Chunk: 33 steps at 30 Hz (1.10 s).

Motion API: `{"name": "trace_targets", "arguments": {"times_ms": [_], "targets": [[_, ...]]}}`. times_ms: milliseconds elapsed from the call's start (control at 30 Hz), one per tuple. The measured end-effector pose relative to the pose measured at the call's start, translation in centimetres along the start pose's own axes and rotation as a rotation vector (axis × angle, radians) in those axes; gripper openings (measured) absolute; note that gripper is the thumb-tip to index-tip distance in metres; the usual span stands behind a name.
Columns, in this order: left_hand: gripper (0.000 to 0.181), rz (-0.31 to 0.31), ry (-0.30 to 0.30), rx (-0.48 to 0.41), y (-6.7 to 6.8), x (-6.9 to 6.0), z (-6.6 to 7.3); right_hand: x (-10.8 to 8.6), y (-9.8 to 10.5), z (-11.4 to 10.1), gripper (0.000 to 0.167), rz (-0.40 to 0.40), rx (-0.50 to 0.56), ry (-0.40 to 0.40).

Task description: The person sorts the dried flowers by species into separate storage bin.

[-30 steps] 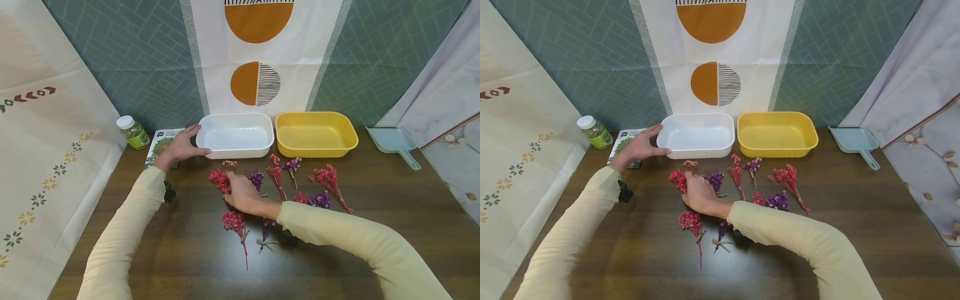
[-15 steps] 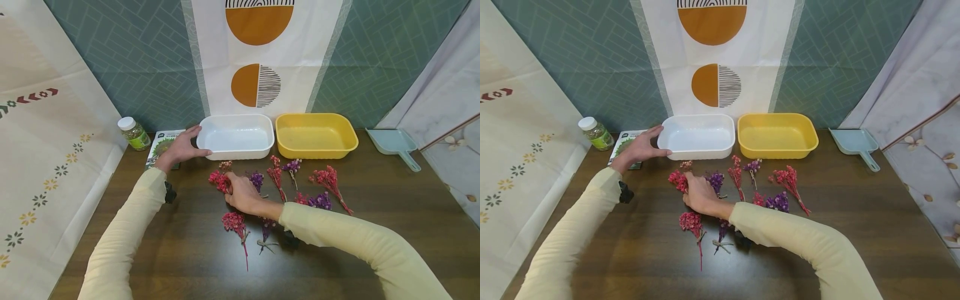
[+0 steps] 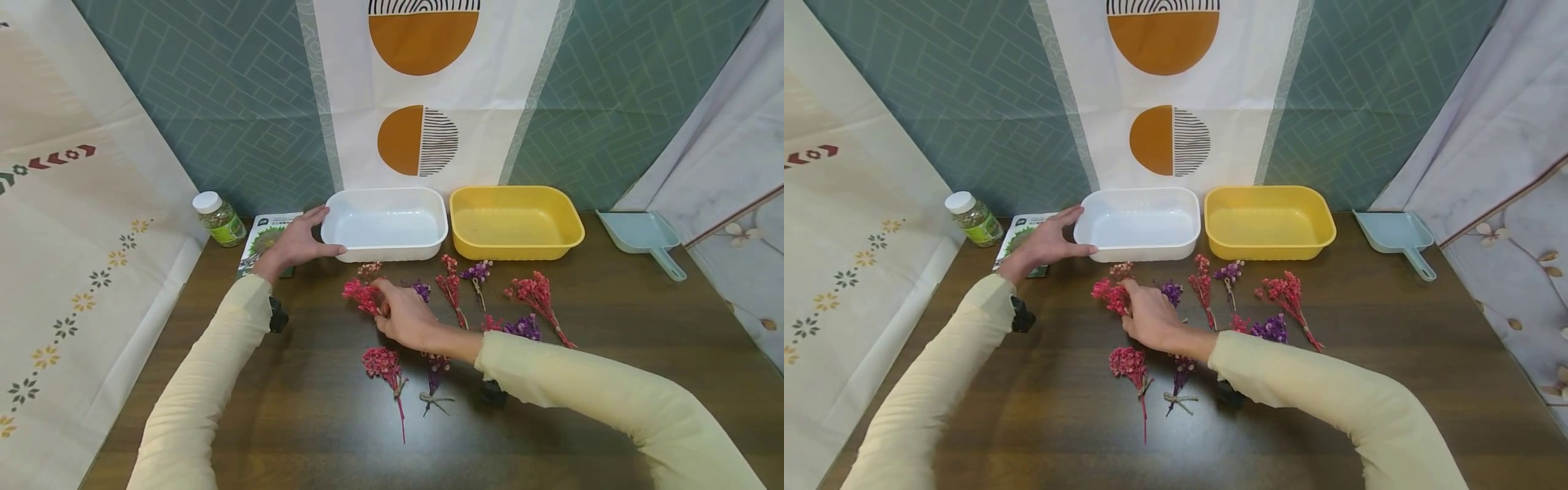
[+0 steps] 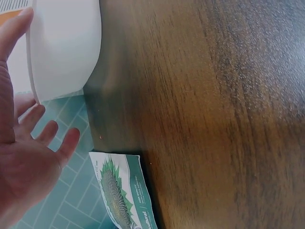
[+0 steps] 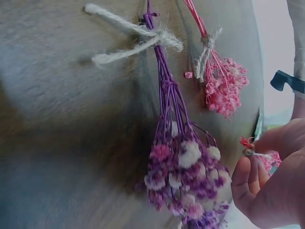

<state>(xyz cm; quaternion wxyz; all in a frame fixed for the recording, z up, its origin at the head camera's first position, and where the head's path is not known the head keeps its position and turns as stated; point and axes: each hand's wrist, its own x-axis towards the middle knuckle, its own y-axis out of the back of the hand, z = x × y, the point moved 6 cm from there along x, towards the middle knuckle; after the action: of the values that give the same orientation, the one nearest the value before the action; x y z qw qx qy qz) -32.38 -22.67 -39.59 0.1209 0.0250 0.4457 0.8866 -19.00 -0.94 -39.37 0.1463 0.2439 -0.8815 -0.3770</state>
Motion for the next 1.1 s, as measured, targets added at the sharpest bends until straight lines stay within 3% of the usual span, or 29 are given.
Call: {"name": "trace_targets", "arguments": {"times_ms": [433,900,1100], "targets": [[0.103,-0.003,0.001,-0.003,0.0,0.0,0.1,-0.9,3.2,-0.9,0.056,0.021,-0.049,0.094],[0.103,-0.001,-0.014,0.007,0.1,-0.1,0.3,1.1,6.1,-0.3,0.059,0.033,-0.061,0.132],[0.104,0.008,-0.005,0.02,0.0,0.0,0.2,2.2,6.7,0.7,0.06,0.005,-0.069,0.107]]}}
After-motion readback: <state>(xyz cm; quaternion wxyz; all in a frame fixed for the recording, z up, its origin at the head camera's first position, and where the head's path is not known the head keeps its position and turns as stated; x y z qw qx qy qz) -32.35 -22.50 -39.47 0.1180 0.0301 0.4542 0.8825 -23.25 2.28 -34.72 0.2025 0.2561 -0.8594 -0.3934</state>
